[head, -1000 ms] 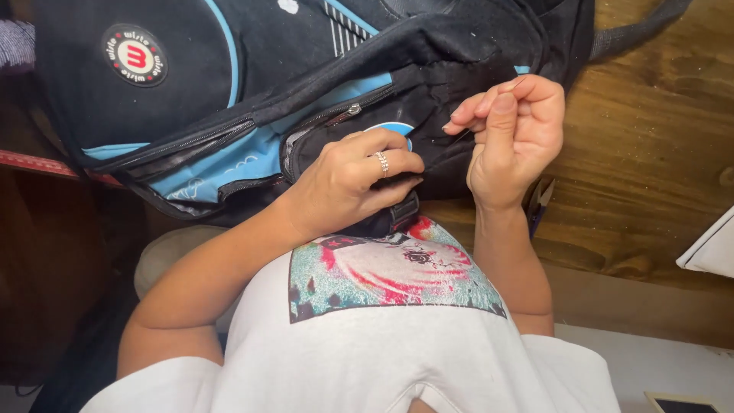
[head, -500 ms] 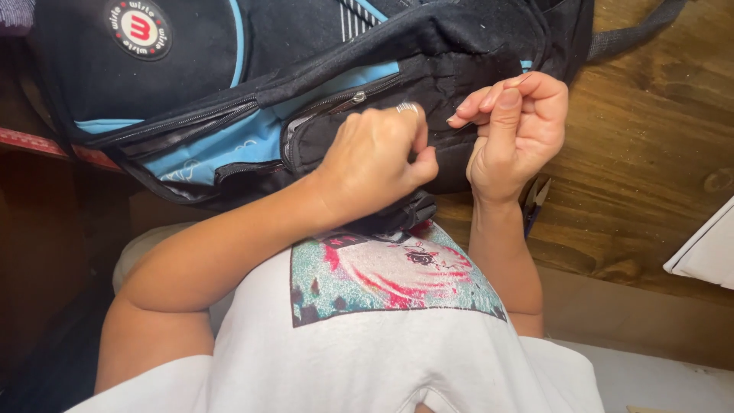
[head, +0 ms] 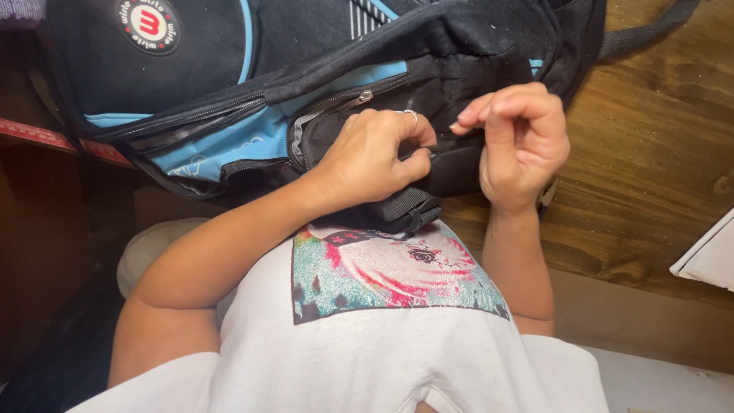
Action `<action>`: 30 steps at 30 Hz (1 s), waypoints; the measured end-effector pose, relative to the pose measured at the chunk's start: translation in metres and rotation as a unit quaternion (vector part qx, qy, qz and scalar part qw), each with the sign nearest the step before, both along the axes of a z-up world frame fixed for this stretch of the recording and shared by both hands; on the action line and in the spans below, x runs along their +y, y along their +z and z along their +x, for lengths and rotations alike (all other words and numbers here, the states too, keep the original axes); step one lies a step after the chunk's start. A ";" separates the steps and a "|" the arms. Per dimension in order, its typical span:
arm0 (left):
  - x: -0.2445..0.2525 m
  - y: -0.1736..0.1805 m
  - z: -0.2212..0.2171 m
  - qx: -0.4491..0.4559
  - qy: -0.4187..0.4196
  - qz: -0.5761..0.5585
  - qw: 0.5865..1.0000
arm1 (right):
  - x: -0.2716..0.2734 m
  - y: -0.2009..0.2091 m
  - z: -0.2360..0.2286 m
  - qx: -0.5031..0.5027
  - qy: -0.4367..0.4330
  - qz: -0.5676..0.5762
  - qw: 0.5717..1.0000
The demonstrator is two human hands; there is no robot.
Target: Hand-sewing a pocket on a backpack using a needle and thread.
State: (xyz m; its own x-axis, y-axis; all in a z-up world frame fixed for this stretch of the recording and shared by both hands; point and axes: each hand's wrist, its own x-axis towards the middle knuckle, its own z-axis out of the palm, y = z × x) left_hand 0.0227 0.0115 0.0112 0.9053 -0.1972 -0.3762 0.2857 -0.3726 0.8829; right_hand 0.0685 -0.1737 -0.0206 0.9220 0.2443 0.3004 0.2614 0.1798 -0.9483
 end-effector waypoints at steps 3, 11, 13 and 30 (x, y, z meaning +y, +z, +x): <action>0.007 -0.003 0.004 0.039 0.002 -0.047 0.998 | -0.016 0.027 0.003 -0.100 0.071 -0.149 0.981; 0.009 -0.002 0.004 0.053 -0.020 -0.007 0.998 | -0.037 0.066 0.012 -0.200 0.259 -0.382 0.864; 0.009 -0.001 0.004 0.046 -0.013 -0.005 0.999 | -0.036 0.067 0.017 -0.198 0.277 -0.399 0.851; -0.002 -0.003 -0.003 0.004 -0.022 0.031 0.999 | -0.041 0.070 0.015 -0.219 0.303 -0.420 0.827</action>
